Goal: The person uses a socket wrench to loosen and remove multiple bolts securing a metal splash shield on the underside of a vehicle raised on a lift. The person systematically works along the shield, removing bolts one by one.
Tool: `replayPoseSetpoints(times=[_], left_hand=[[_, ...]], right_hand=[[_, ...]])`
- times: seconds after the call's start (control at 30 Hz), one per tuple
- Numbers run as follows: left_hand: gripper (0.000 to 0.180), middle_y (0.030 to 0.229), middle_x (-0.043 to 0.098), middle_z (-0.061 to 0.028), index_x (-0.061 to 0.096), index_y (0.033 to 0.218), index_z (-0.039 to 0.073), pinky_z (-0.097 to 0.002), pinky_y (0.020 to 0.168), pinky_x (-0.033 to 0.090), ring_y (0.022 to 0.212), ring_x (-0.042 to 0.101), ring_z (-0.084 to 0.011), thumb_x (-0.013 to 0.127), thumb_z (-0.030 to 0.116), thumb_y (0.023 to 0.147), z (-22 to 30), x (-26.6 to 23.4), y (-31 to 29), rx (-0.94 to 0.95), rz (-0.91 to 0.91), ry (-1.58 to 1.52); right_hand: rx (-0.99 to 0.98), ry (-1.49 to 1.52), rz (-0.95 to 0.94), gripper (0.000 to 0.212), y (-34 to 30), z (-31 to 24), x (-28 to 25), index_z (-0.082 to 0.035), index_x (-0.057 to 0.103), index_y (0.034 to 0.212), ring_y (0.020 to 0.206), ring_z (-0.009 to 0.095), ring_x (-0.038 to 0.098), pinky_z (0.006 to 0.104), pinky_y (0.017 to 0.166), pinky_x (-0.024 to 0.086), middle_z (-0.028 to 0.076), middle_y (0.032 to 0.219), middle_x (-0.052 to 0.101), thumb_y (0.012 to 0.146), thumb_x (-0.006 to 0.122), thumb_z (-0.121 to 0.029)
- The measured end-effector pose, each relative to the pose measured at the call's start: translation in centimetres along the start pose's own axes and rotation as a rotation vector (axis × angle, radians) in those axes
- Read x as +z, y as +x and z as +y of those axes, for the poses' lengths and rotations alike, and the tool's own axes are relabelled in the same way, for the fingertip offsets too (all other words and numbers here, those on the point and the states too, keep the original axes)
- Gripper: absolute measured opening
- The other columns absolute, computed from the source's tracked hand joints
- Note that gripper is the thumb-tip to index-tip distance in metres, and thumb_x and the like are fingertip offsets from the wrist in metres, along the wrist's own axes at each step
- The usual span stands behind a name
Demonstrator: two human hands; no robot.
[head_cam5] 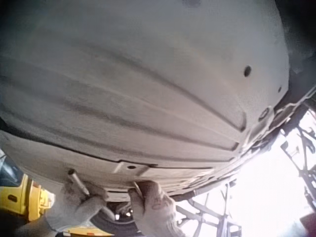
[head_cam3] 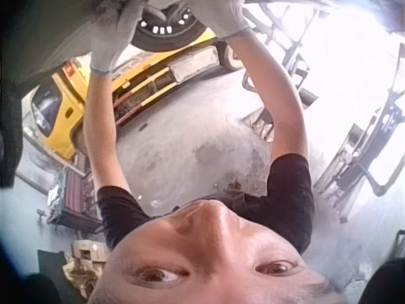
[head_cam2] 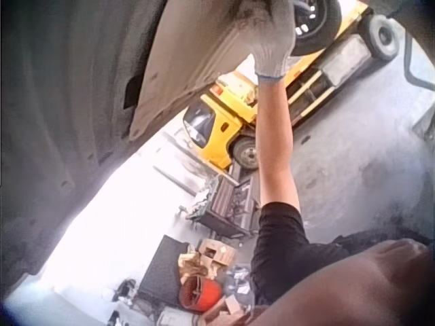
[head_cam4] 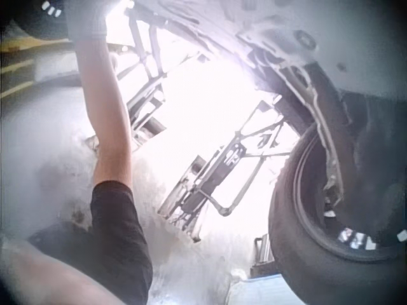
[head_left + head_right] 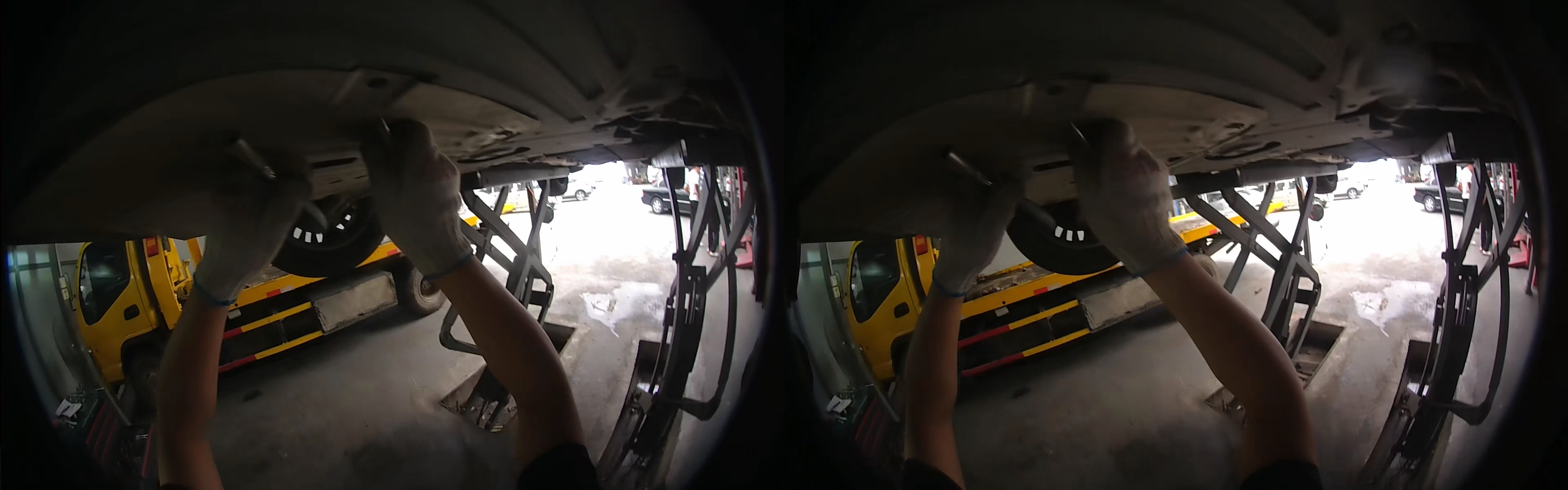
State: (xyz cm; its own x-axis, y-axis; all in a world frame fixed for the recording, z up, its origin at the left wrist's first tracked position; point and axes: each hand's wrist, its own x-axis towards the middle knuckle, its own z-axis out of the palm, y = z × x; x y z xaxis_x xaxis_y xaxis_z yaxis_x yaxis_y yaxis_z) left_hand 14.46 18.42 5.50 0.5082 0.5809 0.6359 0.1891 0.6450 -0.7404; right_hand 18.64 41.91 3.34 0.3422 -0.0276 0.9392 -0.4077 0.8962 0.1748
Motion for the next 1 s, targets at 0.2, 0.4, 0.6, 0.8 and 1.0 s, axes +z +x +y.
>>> replayPoseSetpoints(times=[0.2,0.4,0.6,0.8,1.0], left_hand=[[0.033,0.111,0.062,-0.0038,0.063,0.130,0.019,-0.0292,0.076,0.060,0.094,0.065,-0.0131,0.066,0.016,0.097,1.3,-0.4,0.7,-0.074,-0.083,-0.341],[0.025,0.096,0.065,-0.0041,0.064,0.118,0.014,-0.0323,0.069,0.059,0.081,0.067,-0.0147,0.067,0.022,0.095,2.9,-0.6,0.8,-0.034,0.020,-0.283],[0.032,0.082,0.062,-0.0047,0.064,0.115,0.009,-0.0317,0.059,0.054,0.059,0.061,-0.0151,0.070,0.030,0.092,5.1,-0.9,-0.8,0.060,-0.073,-0.139],[0.036,0.080,0.066,-0.0031,0.070,0.098,0.007,-0.0298,0.061,0.054,0.069,0.063,-0.0136,0.062,0.042,0.099,15.0,-2.8,-8.9,-1.328,-0.436,-1.696],[0.045,0.086,0.050,-0.0005,0.058,0.074,0.012,-0.0302,0.059,0.043,0.077,0.047,-0.0147,0.057,0.047,0.103,33.0,-2.5,-22.4,-2.058,0.440,-2.794]], right_hand=[[0.262,0.293,-0.062,0.033,-0.4,-1.4,-1.5,-0.008,0.052,0.113,0.080,0.037,0.072,0.0467,0.067,0.058,0.018,0.093,0.070,0.100,0.063,-0.035],[0.292,0.282,-0.061,0.031,-1.2,-2.0,-2.2,-0.004,0.056,0.106,0.070,0.029,0.068,0.0420,0.061,0.052,0.014,0.081,0.067,0.098,0.066,-0.033],[0.339,0.292,-0.128,0.026,-3.6,-2.7,-2.2,-0.004,0.059,0.100,0.064,0.027,0.065,0.0409,0.059,0.048,0.012,0.073,0.064,0.098,0.065,-0.029],[0.531,0.385,-0.472,0.019,-14.7,-4.2,-7.7,-0.005,0.064,0.113,0.062,0.013,0.065,0.0295,0.055,0.049,0.008,0.081,0.071,0.098,0.064,-0.017],[1.613,0.748,-0.918,0.024,-32.5,-9.8,-14.3,-0.001,0.064,0.114,0.059,0.008,0.059,0.0264,0.053,0.047,0.006,0.091,0.072,0.105,0.053,-0.021]])
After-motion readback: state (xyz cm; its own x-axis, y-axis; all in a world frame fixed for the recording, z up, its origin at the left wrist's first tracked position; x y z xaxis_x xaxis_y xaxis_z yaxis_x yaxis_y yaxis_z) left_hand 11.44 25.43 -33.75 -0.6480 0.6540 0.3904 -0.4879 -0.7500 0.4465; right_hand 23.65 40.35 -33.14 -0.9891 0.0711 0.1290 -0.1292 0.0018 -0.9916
